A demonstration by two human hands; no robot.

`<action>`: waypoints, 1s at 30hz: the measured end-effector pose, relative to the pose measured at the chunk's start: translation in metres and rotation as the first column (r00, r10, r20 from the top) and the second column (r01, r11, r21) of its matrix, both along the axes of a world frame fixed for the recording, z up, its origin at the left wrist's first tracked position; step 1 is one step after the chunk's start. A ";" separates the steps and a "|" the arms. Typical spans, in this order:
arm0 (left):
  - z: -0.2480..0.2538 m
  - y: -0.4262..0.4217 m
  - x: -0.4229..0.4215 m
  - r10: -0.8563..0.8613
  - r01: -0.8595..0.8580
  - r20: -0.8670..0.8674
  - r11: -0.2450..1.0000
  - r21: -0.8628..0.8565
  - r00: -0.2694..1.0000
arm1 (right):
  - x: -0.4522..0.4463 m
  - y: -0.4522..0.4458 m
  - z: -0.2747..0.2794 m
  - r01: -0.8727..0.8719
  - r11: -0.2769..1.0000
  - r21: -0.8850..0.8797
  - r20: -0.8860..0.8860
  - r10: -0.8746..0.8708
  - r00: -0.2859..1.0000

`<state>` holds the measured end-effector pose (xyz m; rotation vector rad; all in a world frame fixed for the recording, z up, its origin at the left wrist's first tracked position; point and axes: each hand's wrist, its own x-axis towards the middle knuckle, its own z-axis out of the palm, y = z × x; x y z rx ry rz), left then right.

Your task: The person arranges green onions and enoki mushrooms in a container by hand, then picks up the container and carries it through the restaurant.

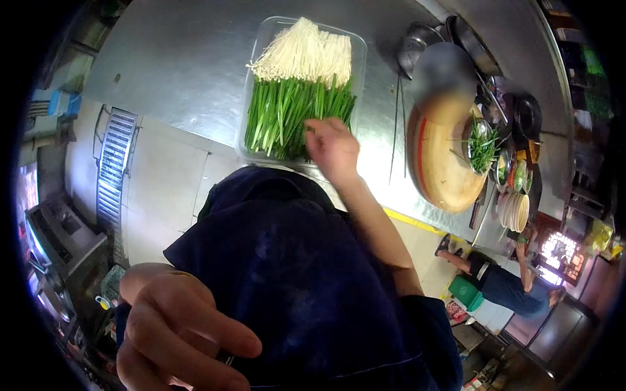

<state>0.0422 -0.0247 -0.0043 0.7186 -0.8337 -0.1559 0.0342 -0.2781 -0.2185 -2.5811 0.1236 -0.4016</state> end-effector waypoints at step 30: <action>0.005 -0.019 -0.046 0.140 -0.148 0.079 0.984 0.099 0.987 | -0.015 -0.053 -0.016 -0.182 0.983 -0.038 -0.024 0.181 0.983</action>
